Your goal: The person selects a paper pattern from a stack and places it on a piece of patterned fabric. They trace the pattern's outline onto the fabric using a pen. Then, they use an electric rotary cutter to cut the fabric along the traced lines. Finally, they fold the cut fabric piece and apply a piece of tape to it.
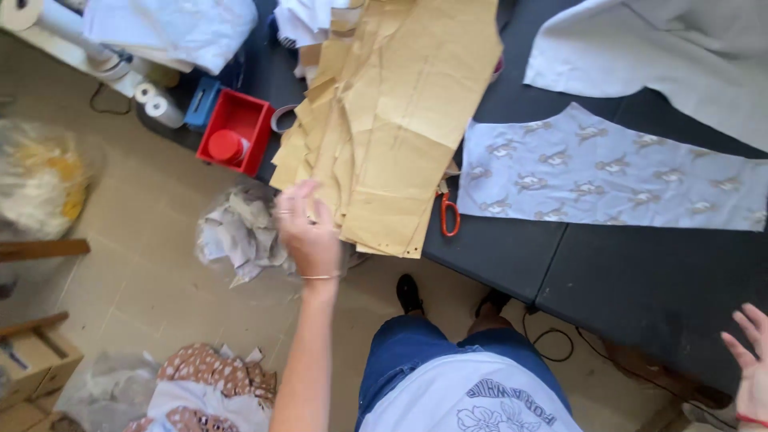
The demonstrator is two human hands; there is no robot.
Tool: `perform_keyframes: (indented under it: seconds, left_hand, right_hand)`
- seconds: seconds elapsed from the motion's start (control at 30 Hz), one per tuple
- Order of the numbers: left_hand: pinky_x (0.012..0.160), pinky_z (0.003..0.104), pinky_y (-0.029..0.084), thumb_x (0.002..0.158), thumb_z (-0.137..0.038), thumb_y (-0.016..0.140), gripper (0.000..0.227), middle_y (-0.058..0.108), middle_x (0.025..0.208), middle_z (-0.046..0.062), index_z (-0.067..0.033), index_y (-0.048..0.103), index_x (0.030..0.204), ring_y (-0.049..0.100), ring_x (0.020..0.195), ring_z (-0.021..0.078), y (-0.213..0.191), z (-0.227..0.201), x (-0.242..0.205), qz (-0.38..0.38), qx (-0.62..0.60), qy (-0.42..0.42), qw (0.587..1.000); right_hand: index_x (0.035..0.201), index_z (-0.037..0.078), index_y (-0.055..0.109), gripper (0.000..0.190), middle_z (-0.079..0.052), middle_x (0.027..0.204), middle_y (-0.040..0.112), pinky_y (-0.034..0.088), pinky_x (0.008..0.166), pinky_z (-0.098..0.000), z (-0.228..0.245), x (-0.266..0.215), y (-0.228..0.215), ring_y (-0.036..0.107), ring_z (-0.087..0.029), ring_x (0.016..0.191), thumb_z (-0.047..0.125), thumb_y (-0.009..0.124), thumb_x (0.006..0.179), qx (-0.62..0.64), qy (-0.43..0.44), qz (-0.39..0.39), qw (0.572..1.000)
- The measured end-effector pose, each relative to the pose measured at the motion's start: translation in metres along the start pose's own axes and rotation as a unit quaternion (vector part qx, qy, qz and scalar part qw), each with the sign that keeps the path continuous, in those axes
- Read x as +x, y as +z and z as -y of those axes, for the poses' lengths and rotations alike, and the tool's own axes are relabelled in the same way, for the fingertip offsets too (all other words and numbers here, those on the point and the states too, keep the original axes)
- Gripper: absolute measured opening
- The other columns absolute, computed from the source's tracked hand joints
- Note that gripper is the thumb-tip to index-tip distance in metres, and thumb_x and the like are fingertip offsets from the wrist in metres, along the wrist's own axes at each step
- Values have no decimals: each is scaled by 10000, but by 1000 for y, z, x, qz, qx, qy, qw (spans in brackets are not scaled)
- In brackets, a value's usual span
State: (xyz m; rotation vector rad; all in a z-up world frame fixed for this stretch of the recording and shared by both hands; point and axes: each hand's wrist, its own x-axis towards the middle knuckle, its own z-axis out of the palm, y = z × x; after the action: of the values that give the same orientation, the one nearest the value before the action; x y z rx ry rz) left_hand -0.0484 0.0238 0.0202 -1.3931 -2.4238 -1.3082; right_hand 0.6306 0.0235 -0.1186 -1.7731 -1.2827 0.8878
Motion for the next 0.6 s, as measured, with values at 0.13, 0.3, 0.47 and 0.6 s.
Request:
perform_keyframes:
  seconds: [0.13,0.3,0.47,0.6]
  left_hand:
    - [667,342,464,733,-260,542,336,569,987,26,-161,529,1054,598,879,147,75,-76,-39,315,-121,-66,939]
    - [759,439,373,669,-392,623,358,585,906,64,-162,527,927,530,887,298,166,-81,-50,350,64,-106,928]
    - [742,452,358,684,-443,586,219,638,764,46,-247,590,782,578,815,282,168,-87,-35,371,170,-58,911]
    - [645,335,377,733,-318,487,202,564,786,33,-139,541,811,511,756,191,131,-87,-20,412,-38,-141,899]
  right_hand:
    - [1146,-4,273,230,-316,1060,500,472,759,-322,171,-74,74,541,-304,1000,-31,489,1070,13,-72,-44,996]
    - [1083,-45,316,154,-298,970,517,471,744,-326,210,-84,74,557,-320,895,74,413,1096,5,-38,-52,998]
    - [1088,-60,337,127,-292,979,519,462,739,-318,186,-70,38,554,-314,899,46,408,1076,12,-31,-78,996]
    - [1045,-68,362,133,-274,951,531,476,746,-332,186,-62,-4,561,-304,889,52,418,1057,-9,-13,-115,993]
